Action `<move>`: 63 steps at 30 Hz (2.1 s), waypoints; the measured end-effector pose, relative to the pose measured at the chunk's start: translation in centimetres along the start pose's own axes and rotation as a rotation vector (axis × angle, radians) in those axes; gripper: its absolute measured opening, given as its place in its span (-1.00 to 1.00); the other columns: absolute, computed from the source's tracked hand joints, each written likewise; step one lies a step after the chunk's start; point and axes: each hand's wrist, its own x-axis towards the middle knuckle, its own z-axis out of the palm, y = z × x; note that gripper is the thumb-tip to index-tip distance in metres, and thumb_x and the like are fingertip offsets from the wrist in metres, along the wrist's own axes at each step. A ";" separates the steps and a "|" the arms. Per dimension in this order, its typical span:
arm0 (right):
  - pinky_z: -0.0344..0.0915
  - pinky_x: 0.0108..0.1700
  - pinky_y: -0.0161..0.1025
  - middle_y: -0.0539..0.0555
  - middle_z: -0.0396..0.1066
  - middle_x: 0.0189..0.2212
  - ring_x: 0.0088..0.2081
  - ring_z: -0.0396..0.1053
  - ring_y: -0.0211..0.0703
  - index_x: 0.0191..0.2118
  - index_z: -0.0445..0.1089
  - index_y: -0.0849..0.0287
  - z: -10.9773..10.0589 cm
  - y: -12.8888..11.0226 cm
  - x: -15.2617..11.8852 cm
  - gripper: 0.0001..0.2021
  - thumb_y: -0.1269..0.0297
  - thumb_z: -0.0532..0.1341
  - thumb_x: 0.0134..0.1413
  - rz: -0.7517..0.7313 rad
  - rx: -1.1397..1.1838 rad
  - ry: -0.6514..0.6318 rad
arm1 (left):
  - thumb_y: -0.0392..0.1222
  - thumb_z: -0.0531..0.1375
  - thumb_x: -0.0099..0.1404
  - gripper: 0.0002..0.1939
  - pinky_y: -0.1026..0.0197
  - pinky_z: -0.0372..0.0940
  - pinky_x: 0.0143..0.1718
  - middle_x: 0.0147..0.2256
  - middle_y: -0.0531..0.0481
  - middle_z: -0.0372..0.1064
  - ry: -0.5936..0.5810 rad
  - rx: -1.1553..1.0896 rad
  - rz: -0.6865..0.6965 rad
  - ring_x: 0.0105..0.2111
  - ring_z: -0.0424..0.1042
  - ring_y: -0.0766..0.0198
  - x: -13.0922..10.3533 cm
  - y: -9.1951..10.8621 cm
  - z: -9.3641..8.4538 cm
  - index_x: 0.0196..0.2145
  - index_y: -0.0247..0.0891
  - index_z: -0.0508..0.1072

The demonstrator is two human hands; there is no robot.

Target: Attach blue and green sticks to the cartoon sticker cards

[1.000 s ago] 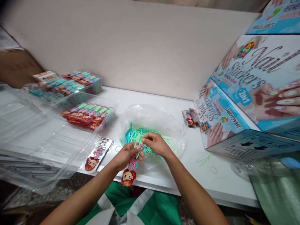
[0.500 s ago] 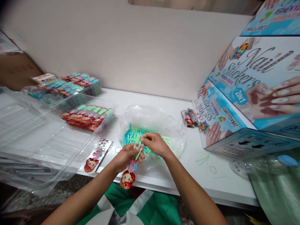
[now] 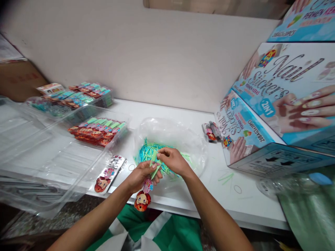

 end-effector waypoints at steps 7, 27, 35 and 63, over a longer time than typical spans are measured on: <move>0.13 -0.46 -0.36 -0.06 0.25 -0.55 -0.49 0.17 -0.32 -0.43 0.34 0.21 -0.2 0.2 0.1 -0.85 0.26 0.11 0.01 -0.030 -0.107 0.022 | -0.02 0.21 0.16 -0.68 0.30 0.27 -0.55 -0.45 -0.12 0.44 0.006 0.005 -0.002 -0.56 0.39 0.32 -0.3 0.1 -0.1 -0.33 -0.37 0.33; 0.13 -0.43 -0.35 -0.08 0.22 -0.56 -0.49 0.16 -0.32 -0.43 0.31 0.19 -0.2 -0.4 -0.5 -0.86 0.25 0.11 0.04 -0.036 -0.108 0.001 | 0.00 0.21 0.15 -0.67 0.29 0.28 -0.53 -0.43 -0.15 0.44 -0.031 0.012 0.019 -0.55 0.40 0.31 -0.5 0.3 0.3 -0.34 -0.37 0.34; 0.15 -0.41 -0.34 -0.07 0.22 -0.52 -0.46 0.19 -0.29 -0.28 0.31 0.17 0.0 -0.8 -0.6 -0.85 0.24 0.10 0.06 -0.062 -0.097 0.010 | -0.02 0.19 0.18 -0.69 0.28 0.28 -0.52 -0.43 -0.15 0.44 -0.046 0.019 0.044 -0.55 0.41 0.30 -0.5 0.2 0.2 -0.32 -0.37 0.34; 0.29 -0.32 -0.27 -0.01 0.38 -0.50 -0.42 0.36 -0.23 -0.41 0.34 0.19 1.2 -1.7 -1.9 -0.83 0.21 0.15 0.11 -0.143 0.061 0.059 | -0.09 0.18 0.21 -0.75 0.17 0.29 -0.17 -0.25 -0.11 0.44 0.088 0.191 0.303 -0.28 0.46 0.22 -0.7 1.8 -0.3 -0.24 -0.33 0.35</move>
